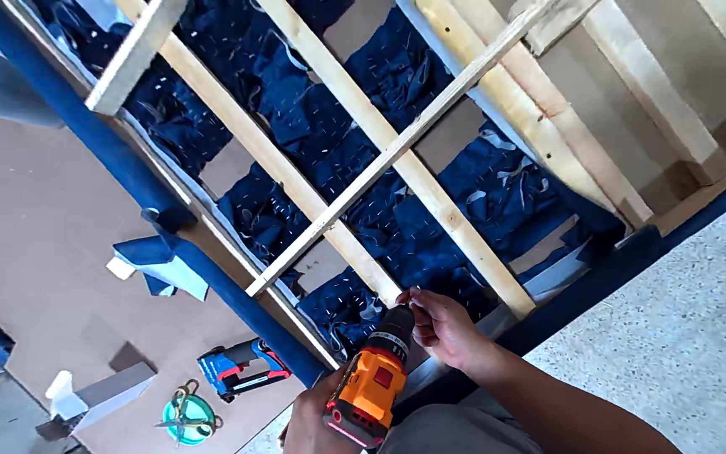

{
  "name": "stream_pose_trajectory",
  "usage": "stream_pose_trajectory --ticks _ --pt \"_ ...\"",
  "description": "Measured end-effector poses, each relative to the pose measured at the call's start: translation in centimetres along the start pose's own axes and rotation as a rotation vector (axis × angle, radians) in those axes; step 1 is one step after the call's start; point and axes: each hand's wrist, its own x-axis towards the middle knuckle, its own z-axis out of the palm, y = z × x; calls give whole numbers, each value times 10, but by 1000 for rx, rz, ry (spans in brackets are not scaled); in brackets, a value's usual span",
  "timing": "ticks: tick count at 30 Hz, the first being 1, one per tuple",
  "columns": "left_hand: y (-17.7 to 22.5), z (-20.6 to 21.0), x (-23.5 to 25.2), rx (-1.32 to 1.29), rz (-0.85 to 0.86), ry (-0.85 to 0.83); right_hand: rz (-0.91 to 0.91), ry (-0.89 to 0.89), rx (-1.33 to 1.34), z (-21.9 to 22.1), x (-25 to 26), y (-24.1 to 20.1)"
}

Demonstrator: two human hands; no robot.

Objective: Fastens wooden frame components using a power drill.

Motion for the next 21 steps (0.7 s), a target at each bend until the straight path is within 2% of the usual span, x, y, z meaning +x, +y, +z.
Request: stream_pose_trajectory --ticks 3,7,15,18,21 --pt "20 7 15 33 16 15 -14 -18 11 -13 0 -20" --pt "31 7 16 74 -12 38 61 -30 -21 -11 3 -32" --pt "0 -13 1 119 -179 158 213 -103 -113 37 45 -20" --pt "-16 -23 14 119 -259 216 199 -110 -112 61 70 -19" --pt "-24 -37 36 126 -332 204 198 -67 -68 79 89 -20"
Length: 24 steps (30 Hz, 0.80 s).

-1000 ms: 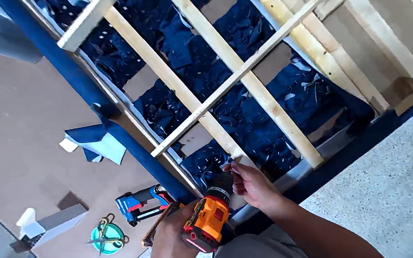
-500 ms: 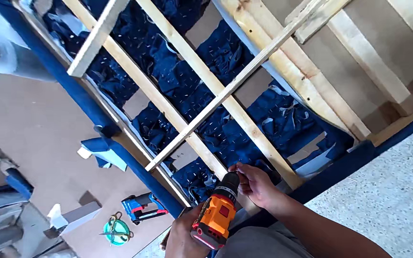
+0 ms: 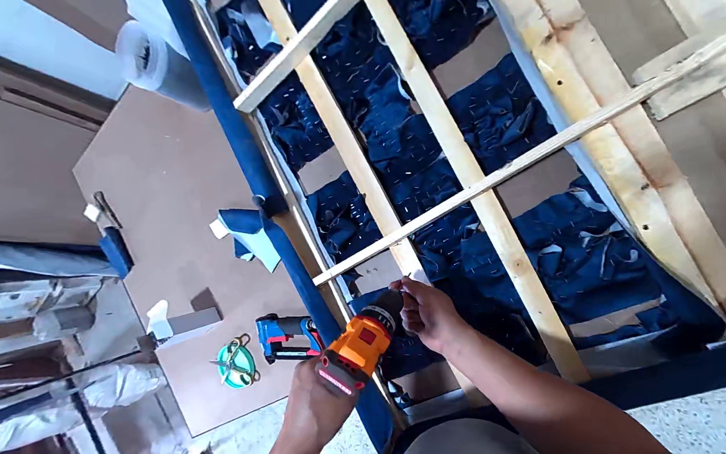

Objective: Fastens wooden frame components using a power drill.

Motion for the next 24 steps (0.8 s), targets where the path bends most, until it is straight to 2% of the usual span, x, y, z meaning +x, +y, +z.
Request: stream_pose_trajectory --ticks 7,11,14,16,18,19,21,22,23,24 --pt "24 -17 41 111 9 -54 14 69 181 11 25 -6" --pt "32 -29 58 138 -41 -144 0 14 261 11 25 -6" --pt "41 -39 71 167 -30 -200 -43 -40 89 5 9 -4" --pt "46 -43 77 175 -14 -224 -268 94 -236 -3 -18 -8" --pt "48 -47 83 184 12 -246 -664 298 -596 6 -43 -31" --pt "47 -50 85 187 30 -262 -874 324 -718 22 -53 -47" --pt "49 -57 79 211 77 -311 -1194 206 -892 75 -66 -79" --pt "58 -67 72 212 47 -402 -1312 126 -991 106 -64 -90" --pt "79 -73 68 237 -110 -497 -1375 30 -1106 134 -59 -95" --pt "89 -73 68 264 -200 -523 -1376 -65 -1228 155 -51 -97"
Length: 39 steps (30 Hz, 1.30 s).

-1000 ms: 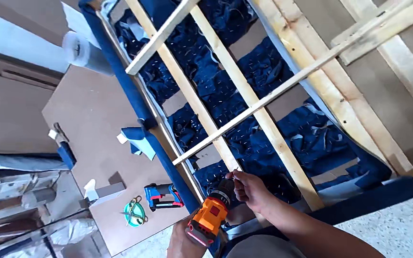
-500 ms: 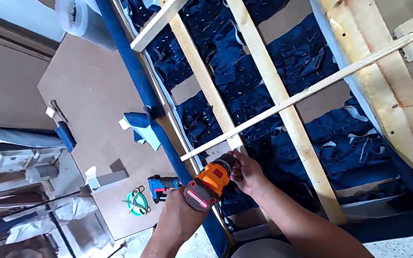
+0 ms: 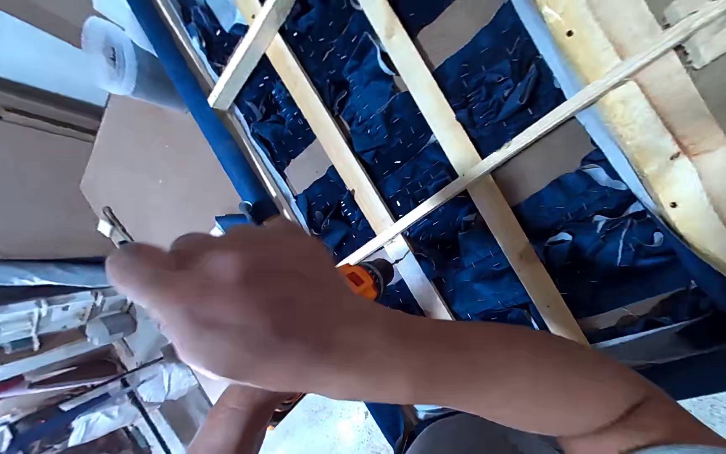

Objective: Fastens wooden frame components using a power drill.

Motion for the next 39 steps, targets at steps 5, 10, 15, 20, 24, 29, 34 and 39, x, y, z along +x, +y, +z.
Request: stream_pose_trajectory --ticks 5,10,15,20,24,29,34,39 --pt "-49 26 28 -46 301 326 25 -309 -150 22 18 9" --pt "-36 33 38 31 363 191 81 -338 -63 33 7 29" --pt "-45 54 0 187 385 214 -127 -122 186 20 -25 16" --pt "-78 76 -4 -88 273 412 182 -103 -269 -38 -107 146" --pt "-93 94 -5 -230 233 441 46 -389 -433 -17 -137 194" --pt "-97 95 -1 -272 230 493 -196 -318 -468 -1 -126 219" --pt "-89 85 21 -221 266 538 -205 -251 -508 14 -125 219" --pt "-74 73 34 -203 301 524 -182 -235 -472 11 -127 219"
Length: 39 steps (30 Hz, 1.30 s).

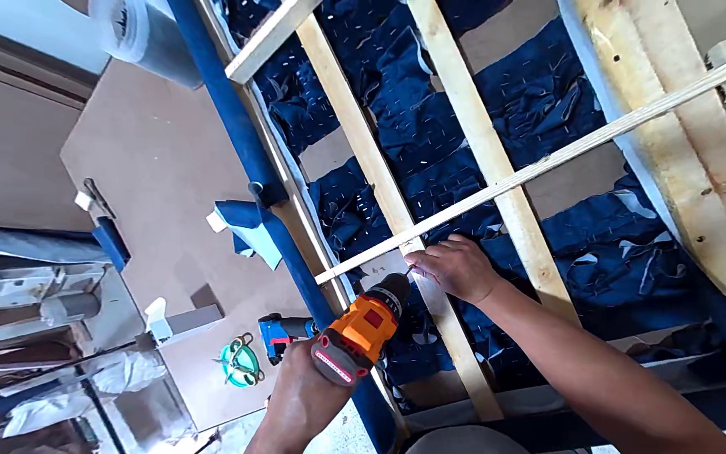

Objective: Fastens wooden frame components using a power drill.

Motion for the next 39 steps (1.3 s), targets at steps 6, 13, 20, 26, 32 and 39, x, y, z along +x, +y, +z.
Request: stream_pose_trajectory --ticks 6,13,20,26,32,39 --pt "14 -5 14 142 37 -31 -6 -8 40 0 1 3" --pt "52 -27 37 321 68 -193 -1 -25 60 1 1 3" --pt "73 -38 56 392 21 -309 -14 7 94 2 0 3" --pt "76 -32 51 418 -14 -304 8 -35 90 0 -2 3" --pt "65 -24 44 342 69 -232 404 348 432 -95 29 -76" --pt "55 -13 40 264 134 -170 293 485 541 -79 40 -103"
